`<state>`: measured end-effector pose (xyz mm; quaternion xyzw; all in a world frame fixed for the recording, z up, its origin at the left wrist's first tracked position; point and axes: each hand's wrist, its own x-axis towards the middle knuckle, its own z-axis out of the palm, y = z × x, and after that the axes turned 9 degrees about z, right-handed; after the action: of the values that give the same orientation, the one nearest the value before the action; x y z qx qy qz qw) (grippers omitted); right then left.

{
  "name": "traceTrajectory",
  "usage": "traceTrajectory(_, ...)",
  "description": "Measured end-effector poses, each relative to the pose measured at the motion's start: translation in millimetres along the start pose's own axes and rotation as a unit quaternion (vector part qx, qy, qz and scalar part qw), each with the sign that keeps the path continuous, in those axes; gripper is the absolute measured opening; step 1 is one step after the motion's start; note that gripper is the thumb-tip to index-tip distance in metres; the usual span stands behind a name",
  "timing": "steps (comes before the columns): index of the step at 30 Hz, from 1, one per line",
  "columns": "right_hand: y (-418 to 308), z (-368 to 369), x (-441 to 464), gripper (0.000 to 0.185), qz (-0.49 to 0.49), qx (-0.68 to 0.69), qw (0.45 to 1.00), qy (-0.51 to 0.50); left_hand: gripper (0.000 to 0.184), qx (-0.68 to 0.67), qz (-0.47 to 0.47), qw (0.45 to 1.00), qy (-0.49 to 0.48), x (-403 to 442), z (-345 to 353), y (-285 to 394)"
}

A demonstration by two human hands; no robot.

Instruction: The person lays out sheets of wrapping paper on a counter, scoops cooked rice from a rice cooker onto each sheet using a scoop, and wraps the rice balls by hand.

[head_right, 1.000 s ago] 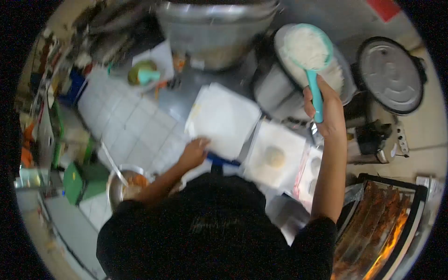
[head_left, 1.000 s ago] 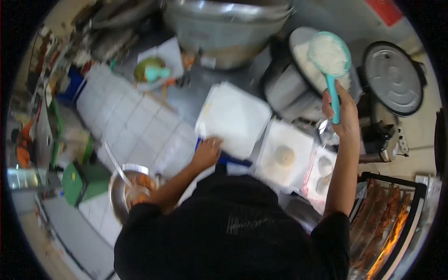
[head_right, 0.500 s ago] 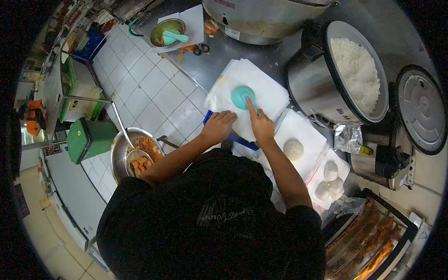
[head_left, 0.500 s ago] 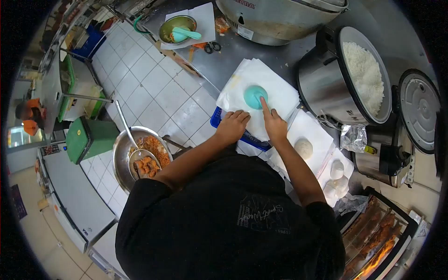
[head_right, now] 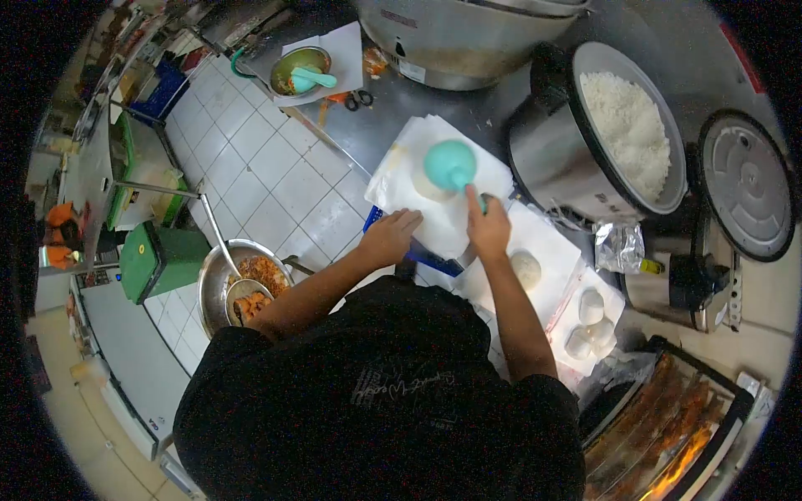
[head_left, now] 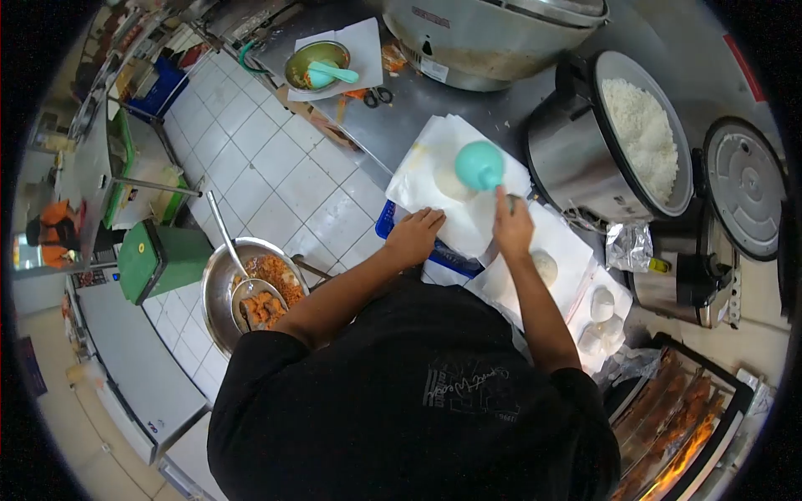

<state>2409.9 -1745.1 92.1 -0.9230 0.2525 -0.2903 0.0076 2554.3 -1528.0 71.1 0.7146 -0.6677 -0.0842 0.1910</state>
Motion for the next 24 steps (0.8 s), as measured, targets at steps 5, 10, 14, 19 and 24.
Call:
traceTrajectory(5, 23, -166, 107, 0.053, 0.152, 0.017, 0.945, 0.291, 0.046, -0.038, -0.061, 0.992, -0.103, 8, -28, 24)
traceTrajectory(10, 93, -256, 184, 0.037, 0.151, 0.016, 0.967, 0.203, 0.021, -0.154, 0.086, 0.983, -0.043, 9, 11, 56)
traceTrajectory(14, 102, -270, 97, 0.009, 0.058, -0.084, 0.966, 0.239, 0.02, -0.347, -0.103, 0.92, -0.15, 4, 44, 72)
traceTrajectory(19, 69, -171, -118, 0.015, 0.169, 0.172, 0.966, -0.095, 0.023, -0.441, -0.2, 0.858, -0.168, 0, 59, 98)
traceTrajectory(24, 51, -142, -166, 0.052, 0.084, 0.175, 0.949, -0.247, 0.026, -0.501, -0.249, 0.811, -0.174, 15, 53, 128)
